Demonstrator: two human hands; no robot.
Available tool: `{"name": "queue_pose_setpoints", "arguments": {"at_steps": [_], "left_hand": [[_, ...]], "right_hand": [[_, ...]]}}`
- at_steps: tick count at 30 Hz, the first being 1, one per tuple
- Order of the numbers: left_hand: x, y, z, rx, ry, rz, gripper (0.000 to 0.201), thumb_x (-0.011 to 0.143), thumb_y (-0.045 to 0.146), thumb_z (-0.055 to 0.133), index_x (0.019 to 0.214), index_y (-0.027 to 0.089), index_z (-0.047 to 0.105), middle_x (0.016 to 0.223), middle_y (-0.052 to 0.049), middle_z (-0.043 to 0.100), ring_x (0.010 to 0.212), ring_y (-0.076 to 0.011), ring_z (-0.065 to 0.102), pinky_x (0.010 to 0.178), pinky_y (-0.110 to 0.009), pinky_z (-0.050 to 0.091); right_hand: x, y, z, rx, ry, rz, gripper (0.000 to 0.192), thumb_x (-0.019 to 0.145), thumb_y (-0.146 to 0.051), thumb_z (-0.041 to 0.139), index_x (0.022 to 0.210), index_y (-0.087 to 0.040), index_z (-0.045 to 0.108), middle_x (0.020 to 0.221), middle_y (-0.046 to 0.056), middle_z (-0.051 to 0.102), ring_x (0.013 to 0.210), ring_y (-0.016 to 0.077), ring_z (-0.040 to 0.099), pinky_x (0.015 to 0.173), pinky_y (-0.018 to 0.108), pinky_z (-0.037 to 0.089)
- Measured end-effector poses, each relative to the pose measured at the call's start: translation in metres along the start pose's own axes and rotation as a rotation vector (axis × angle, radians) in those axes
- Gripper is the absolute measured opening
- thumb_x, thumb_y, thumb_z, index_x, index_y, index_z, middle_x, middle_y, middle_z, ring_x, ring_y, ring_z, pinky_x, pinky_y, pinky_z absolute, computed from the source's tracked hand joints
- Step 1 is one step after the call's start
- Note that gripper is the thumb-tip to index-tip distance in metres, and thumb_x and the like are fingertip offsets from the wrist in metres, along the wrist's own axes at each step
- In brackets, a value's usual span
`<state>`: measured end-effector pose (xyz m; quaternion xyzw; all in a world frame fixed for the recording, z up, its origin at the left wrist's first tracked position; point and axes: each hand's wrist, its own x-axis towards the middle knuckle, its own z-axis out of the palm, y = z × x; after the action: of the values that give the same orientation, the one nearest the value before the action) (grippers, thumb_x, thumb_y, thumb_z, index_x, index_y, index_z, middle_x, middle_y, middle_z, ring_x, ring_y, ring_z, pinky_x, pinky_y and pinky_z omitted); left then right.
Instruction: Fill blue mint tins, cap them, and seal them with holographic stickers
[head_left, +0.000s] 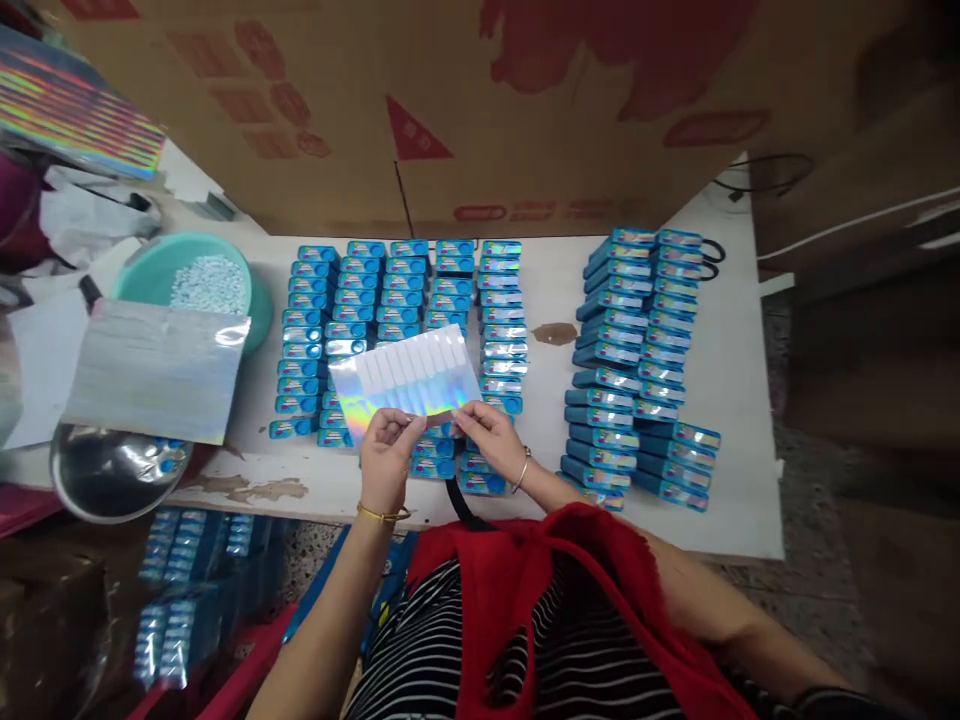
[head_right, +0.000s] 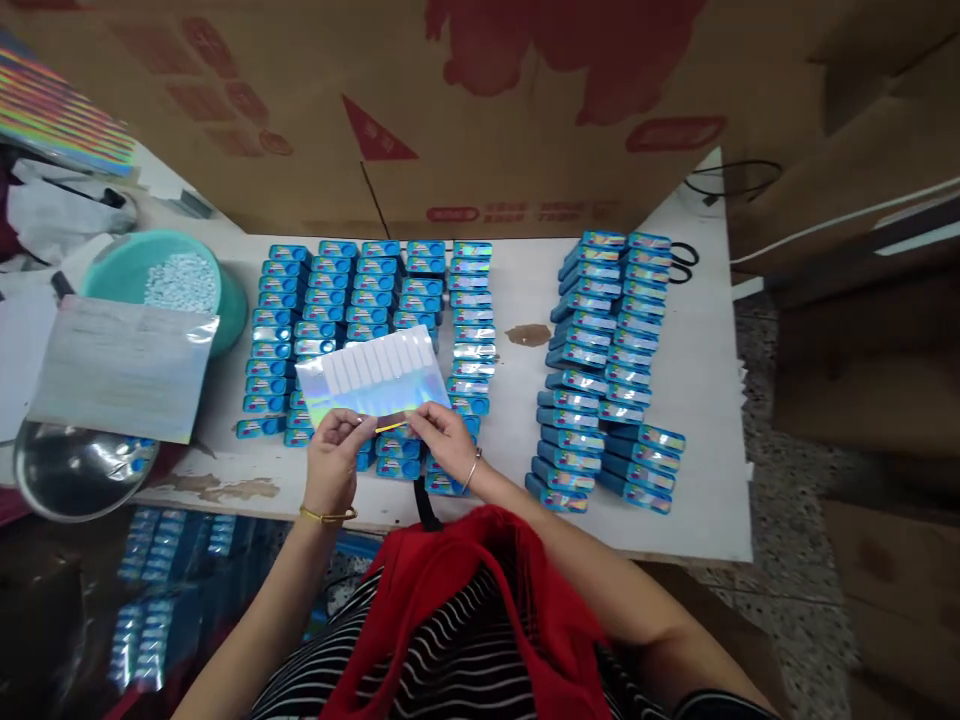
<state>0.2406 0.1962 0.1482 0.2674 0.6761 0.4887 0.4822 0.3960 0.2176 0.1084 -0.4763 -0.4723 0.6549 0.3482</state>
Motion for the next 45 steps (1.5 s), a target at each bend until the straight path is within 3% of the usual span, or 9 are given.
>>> {"name": "queue_pose_setpoints", "arguments": {"at_steps": [4,9,18,23,28,32,38,42,45], "left_hand": [[0.002,-0.037,0.045,0.112,-0.119,-0.061,0.024,0.064,0.033,0.072,0.068,0.019,0.053,0.062,0.004,0.054,0.060,-0.0106,0.052,0.061,-0.024,0.042],[0.013,-0.058,0.093,0.517,-0.176,0.159,0.013,0.074,0.027,0.064,0.068,0.020,0.056,0.075,0.000,0.058,0.075,-0.0149,0.055,0.074,-0.029,0.044],[0.024,-0.060,0.120,1.027,-0.147,0.307,0.009,0.079,0.026,0.062,0.074,0.021,0.058,0.099,-0.007,0.058,0.102,-0.0261,0.052,0.082,-0.040,0.038],[0.027,-0.070,0.122,1.137,-0.132,0.345,0.009,0.081,0.030,0.060,0.080,0.021,0.059,0.104,-0.009,0.057,0.105,-0.0292,0.050,0.082,-0.042,0.038],[0.030,-0.069,0.120,1.148,-0.062,0.276,0.037,0.077,0.036,0.064,0.106,0.019,0.050,0.112,-0.011,0.053,0.110,-0.0305,0.049,0.086,-0.043,0.039],[0.034,-0.067,0.120,1.176,-0.063,0.240,0.042,0.076,0.037,0.066,0.109,0.019,0.048,0.113,-0.011,0.051,0.111,-0.0306,0.049,0.086,-0.044,0.040],[0.034,-0.069,0.119,1.198,-0.116,0.228,0.026,0.080,0.031,0.062,0.102,0.022,0.052,0.109,-0.010,0.053,0.107,-0.0297,0.051,0.085,-0.044,0.039],[0.045,-0.061,0.096,0.997,-0.239,0.275,0.011,0.086,0.019,0.051,0.096,0.022,0.055,0.098,-0.006,0.060,0.097,-0.0226,0.058,0.084,-0.038,0.041],[0.077,-0.041,0.052,0.837,-0.258,0.403,0.016,0.089,0.021,0.046,0.102,0.020,0.057,0.096,-0.007,0.063,0.089,-0.0187,0.060,0.083,-0.033,0.043]], "right_hand": [[-0.027,0.015,-0.044,-0.098,0.226,-0.005,0.037,0.086,-0.052,0.052,0.067,-0.022,0.051,0.062,-0.002,0.053,0.061,0.0140,0.050,0.062,0.028,0.042],[-0.027,0.037,-0.092,-0.414,0.359,-0.033,0.034,0.088,-0.046,0.046,0.065,-0.021,0.052,0.058,-0.003,0.048,0.058,0.0136,0.045,0.061,0.027,0.038],[-0.012,0.057,-0.110,-0.776,0.384,-0.006,0.028,0.089,-0.033,0.044,0.070,-0.019,0.059,0.067,0.002,0.060,0.066,0.0156,0.052,0.072,0.030,0.032],[-0.007,0.073,-0.111,-0.779,0.363,0.042,0.027,0.090,-0.034,0.044,0.077,-0.019,0.062,0.072,0.003,0.064,0.074,0.0176,0.056,0.079,0.032,0.032],[-0.017,0.088,-0.101,-0.636,0.487,0.061,0.036,0.091,-0.036,0.043,0.116,-0.018,0.059,0.084,0.005,0.065,0.079,0.0195,0.058,0.080,0.034,0.039],[-0.027,0.096,-0.086,-0.665,0.382,-0.006,0.043,0.095,-0.026,0.030,0.131,-0.019,0.054,0.102,0.010,0.064,0.097,0.0221,0.057,0.085,0.035,0.040],[-0.017,0.093,-0.097,-0.947,0.265,0.148,0.048,0.092,-0.020,0.032,0.136,-0.018,0.051,0.103,0.012,0.062,0.097,0.0267,0.051,0.082,0.039,0.037],[0.006,0.065,-0.090,-1.055,0.387,-0.015,0.052,0.095,-0.026,0.030,0.146,-0.019,0.036,0.116,0.015,0.055,0.101,0.0287,0.046,0.083,0.041,0.034],[0.037,0.036,-0.055,-1.064,0.267,-0.170,0.051,0.095,-0.025,0.031,0.146,-0.021,0.038,0.115,0.014,0.054,0.101,0.0281,0.045,0.085,0.041,0.033]]}}
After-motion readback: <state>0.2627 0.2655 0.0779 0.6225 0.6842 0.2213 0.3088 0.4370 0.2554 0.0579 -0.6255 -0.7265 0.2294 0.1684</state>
